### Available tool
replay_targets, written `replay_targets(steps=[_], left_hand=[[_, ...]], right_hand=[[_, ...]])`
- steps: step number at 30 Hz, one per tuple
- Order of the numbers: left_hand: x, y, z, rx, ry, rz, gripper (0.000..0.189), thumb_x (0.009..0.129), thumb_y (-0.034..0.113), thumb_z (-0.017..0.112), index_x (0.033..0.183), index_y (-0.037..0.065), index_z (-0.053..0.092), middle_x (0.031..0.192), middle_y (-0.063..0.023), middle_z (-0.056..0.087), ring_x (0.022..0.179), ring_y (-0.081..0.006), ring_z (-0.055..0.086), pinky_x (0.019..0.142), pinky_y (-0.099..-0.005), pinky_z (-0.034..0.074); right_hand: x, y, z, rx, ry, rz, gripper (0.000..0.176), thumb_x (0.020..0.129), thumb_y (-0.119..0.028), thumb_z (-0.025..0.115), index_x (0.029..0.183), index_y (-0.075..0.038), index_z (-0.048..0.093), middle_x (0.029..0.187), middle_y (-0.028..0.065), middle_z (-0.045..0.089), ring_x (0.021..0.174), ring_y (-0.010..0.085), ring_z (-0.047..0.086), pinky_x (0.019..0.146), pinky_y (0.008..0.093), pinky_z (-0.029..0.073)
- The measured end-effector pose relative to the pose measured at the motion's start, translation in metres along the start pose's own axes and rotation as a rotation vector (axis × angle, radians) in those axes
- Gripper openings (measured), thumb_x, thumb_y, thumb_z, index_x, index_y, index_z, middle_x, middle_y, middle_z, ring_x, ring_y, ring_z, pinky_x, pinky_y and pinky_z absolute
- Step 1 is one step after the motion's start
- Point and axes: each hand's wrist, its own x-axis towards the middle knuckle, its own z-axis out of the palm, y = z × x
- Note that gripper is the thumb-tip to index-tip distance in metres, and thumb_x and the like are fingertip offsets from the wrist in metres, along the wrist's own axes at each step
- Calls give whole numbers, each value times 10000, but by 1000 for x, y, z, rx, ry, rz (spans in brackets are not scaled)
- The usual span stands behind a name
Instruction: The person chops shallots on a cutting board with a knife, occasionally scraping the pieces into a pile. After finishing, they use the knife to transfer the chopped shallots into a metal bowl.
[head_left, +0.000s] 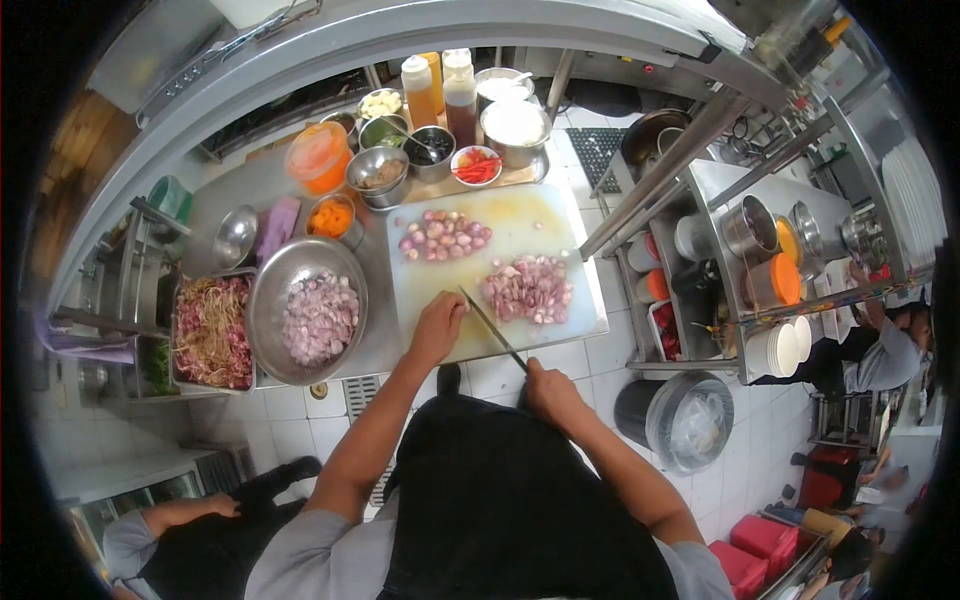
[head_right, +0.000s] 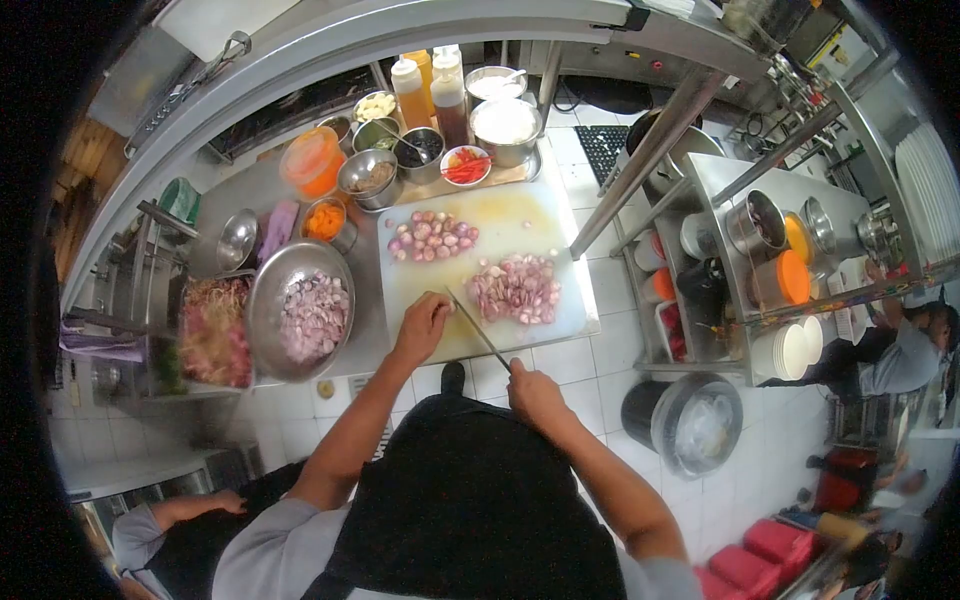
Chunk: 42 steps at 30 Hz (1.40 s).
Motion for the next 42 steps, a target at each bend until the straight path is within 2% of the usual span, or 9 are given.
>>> replay_targets(steps=[2, 4, 7, 11, 13, 19, 22, 26, 42], left_hand=[[1, 2, -1, 29, -73, -37, 137, 989, 117, 533, 1015, -1, 598, 957, -191, 610, 893, -401, 611, 808, -451, 488], [1, 3, -1, 46, -95, -30, 146, 994, 128, 528, 1018, 0, 595, 967, -191, 603, 902, -405, 607, 818, -454, 487], [3, 2, 1, 56, -119, -14, 159, 1003, 143, 519, 1025, 4, 591, 984, -193, 596, 912, -411, 601, 831, -460, 486], [3, 1, -2, 74, -149, 14, 163, 1004, 148, 514, 1040, 9, 591, 989, -197, 589, 923, -418, 599, 823, -469, 488], [3, 2, -2, 57, -136, 15, 153, 998, 139, 516, 1035, 9, 589, 984, -198, 586, 921, -418, 599, 816, -474, 488], [2, 4, 0, 55, -106, 40, 110, 977, 99, 519, 1012, 10, 575, 980, -196, 578, 902, -422, 603, 792, -484, 490], [3, 6, -1, 51, -120, 7, 94, 974, 81, 516, 1010, 14, 571, 980, -191, 576, 898, -424, 605, 784, -485, 492], [3, 6, 0, 69, -128, 19, 96, 970, 61, 511, 1035, 21, 570, 981, -183, 575, 908, -418, 609, 785, -481, 498], [-2, 1, 7, 67, -69, 28, 107, 984, 90, 520, 1056, 24, 563, 990, -180, 549, 875, -421, 596, 766, -491, 491]], right_hand=[[-1, 1, -1, -5, 1, -8, 234, 962, -178, 575, 1080, -1, 476, 798, 306, 660, 786, 514, 646, 725, 611, 498], [-6, -4, -11, -22, 13, -43, 216, 953, -148, 482, 1093, 16, 473, 746, 331, 639, 730, 532, 630, 674, 624, 489], [-7, -7, -17, -14, -18, 6, 228, 969, -178, 553, 1069, 14, 481, 793, 320, 655, 788, 519, 648, 731, 614, 499], [0, -1, -6, -29, -9, -13, 211, 970, -166, 538, 1056, 17, 482, 780, 315, 654, 778, 521, 646, 726, 616, 499], [-1, -1, -8, -16, 2, -36, 229, 940, -140, 498, 1101, 18, 465, 740, 328, 637, 726, 534, 627, 667, 618, 489], [-22, -3, -21, -33, 25, -62, 244, 922, -121, 516, 1117, 16, 462, 727, 319, 636, 703, 523, 627, 650, 616, 488], [-24, -2, -21, -50, -15, -12, 145, 943, -103, 485, 1039, 5, 482, 785, 299, 661, 770, 520, 646, 704, 611, 501], [-6, 13, 5, -19, 36, -51, 222, 902, -107, 537, 1072, 15, 464, 737, 320, 640, 725, 519, 639, 654, 614, 490], [-14, -11, -23, -32, -22, -20, 206, 931, -110, 486, 1079, 32, 471, 756, 335, 643, 755, 529, 643, 693, 609, 500]])
